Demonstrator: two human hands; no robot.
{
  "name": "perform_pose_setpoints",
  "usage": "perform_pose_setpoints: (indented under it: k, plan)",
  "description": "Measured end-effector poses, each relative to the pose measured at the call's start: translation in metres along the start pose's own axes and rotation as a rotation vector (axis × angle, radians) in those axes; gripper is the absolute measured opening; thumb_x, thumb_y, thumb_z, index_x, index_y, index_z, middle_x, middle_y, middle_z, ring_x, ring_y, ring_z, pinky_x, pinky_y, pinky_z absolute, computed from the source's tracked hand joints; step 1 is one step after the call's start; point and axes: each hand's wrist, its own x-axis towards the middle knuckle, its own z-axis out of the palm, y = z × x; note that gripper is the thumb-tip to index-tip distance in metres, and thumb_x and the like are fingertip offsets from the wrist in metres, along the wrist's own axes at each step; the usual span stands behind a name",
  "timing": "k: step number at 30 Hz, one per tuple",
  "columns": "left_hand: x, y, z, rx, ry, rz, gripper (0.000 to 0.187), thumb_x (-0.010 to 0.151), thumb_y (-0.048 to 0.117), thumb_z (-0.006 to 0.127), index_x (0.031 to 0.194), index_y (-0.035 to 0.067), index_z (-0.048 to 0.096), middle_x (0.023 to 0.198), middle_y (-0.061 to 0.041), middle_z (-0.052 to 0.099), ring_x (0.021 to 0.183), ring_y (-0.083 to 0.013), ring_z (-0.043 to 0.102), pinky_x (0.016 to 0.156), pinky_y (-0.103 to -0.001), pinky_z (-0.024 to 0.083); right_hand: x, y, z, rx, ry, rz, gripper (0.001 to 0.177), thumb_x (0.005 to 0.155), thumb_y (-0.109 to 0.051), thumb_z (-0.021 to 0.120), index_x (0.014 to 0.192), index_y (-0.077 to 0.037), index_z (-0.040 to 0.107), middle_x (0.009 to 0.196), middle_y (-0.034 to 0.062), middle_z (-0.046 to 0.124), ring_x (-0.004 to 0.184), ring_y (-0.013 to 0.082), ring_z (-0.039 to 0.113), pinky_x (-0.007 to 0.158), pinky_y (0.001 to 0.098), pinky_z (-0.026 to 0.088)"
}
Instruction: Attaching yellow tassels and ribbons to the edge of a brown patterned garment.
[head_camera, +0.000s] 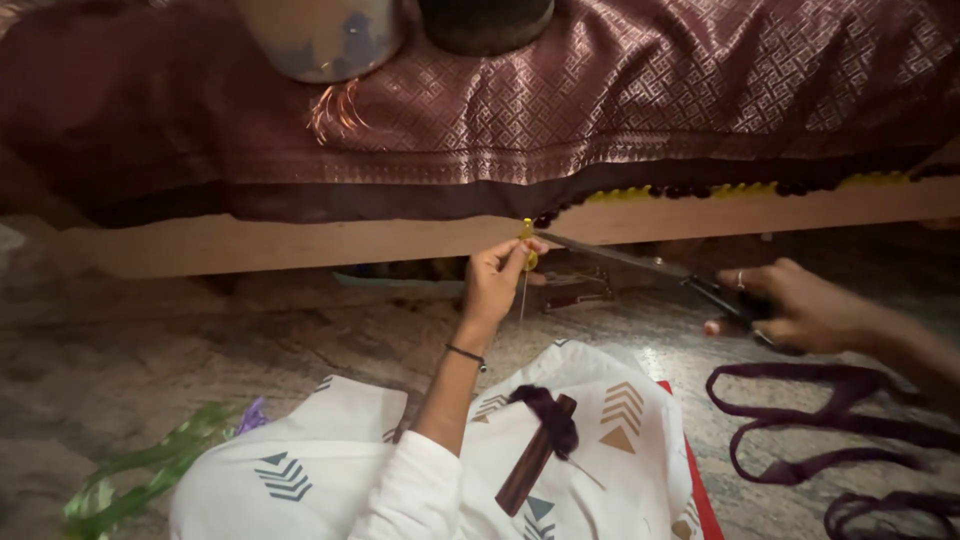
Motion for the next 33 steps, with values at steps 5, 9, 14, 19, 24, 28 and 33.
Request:
perform_pose_setpoints:
  k: [5,9,14,19,24,28,33]
  plan:
    - [-0.008,0.012,0.008,-0.048,-0.049,0.039,0.028,0.105,0.015,0.057,0.11,-0.006,0.074,0.108,-0.009,0.075,0.09,-0.0119,0.068,0.069,-0.031,0.065,0.04,-0.104,-0.052,-0.073,-0.291,0.582,0.101,0.067,-0.062,0.086,0.141,0.001,0.055,0.058,0.0204,0.068,0.052,0.0287,0.065,0.056,0.0475,0.051]
    - [-0.012,0.021,0.01,-0.025,-0.018,0.009,0.027,0.104,0.014,0.057,0.108,-0.006,0.075,0.105,-0.008,0.074,0.088,-0.0119,0.069,0.07,-0.031,0.065,0.048,-0.093,-0.052,-0.297,-0.412,0.441,0.068,0.082,-0.06,0.075,0.106,0.003,0.07,0.07,0.021,0.065,0.061,0.0274,0.063,0.062,0.0437,0.049]
    - [-0.013,0.024,0.011,-0.023,-0.007,0.005,0.025,0.104,0.01,0.056,0.103,-0.007,0.074,0.101,-0.009,0.074,0.085,-0.0138,0.07,0.074,-0.032,0.064,0.059,-0.067,-0.045,-0.122,-0.279,0.283,0.088,0.066,-0.034,0.079,0.137,0.009,0.051,0.087,0.0231,0.073,0.08,0.0311,0.075,0.081,0.0442,0.059]
    - [-0.008,0.009,0.005,-0.054,0.006,0.009,0.024,0.103,0.007,0.055,0.102,-0.009,0.073,0.102,-0.012,0.075,0.09,-0.0144,0.072,0.077,-0.034,0.066,0.063,-0.052,-0.039,-0.137,-0.359,0.444,0.092,0.072,-0.056,0.077,0.141,0.0,0.054,0.099,0.0207,0.072,0.096,0.0348,0.068,0.088,0.0488,0.059]
    - [-0.01,0.019,0.007,0.004,-0.013,0.032,0.026,0.105,0.007,0.055,0.103,-0.009,0.075,0.1,-0.012,0.075,0.086,-0.0153,0.071,0.076,-0.034,0.066,0.064,-0.043,-0.041,-0.073,-0.398,0.481,0.096,0.071,-0.065,0.066,0.146,-0.007,0.054,0.108,0.017,0.068,0.104,0.0352,0.061,0.091,0.0533,0.057]
    - [-0.014,0.028,0.011,0.021,0.013,-0.007,0.025,0.103,0.007,0.055,0.102,-0.008,0.075,0.097,-0.01,0.075,0.083,-0.0148,0.072,0.075,-0.031,0.063,0.074,-0.078,-0.051,-0.245,-0.502,0.461,0.091,0.071,-0.078,0.067,0.13,-0.009,0.065,0.097,0.0143,0.07,0.099,0.0303,0.064,0.087,0.0495,0.059]
    - [-0.011,0.024,0.01,0.097,0.064,0.021,0.025,0.102,0.007,0.057,0.099,-0.008,0.076,0.091,-0.008,0.075,0.078,-0.0111,0.069,0.072,-0.03,0.062,0.079,-0.101,-0.061,-0.218,-0.426,0.343,0.081,0.071,-0.075,0.075,0.12,-0.01,0.07,0.083,0.0125,0.075,0.082,0.027,0.068,0.075,0.048,0.056]
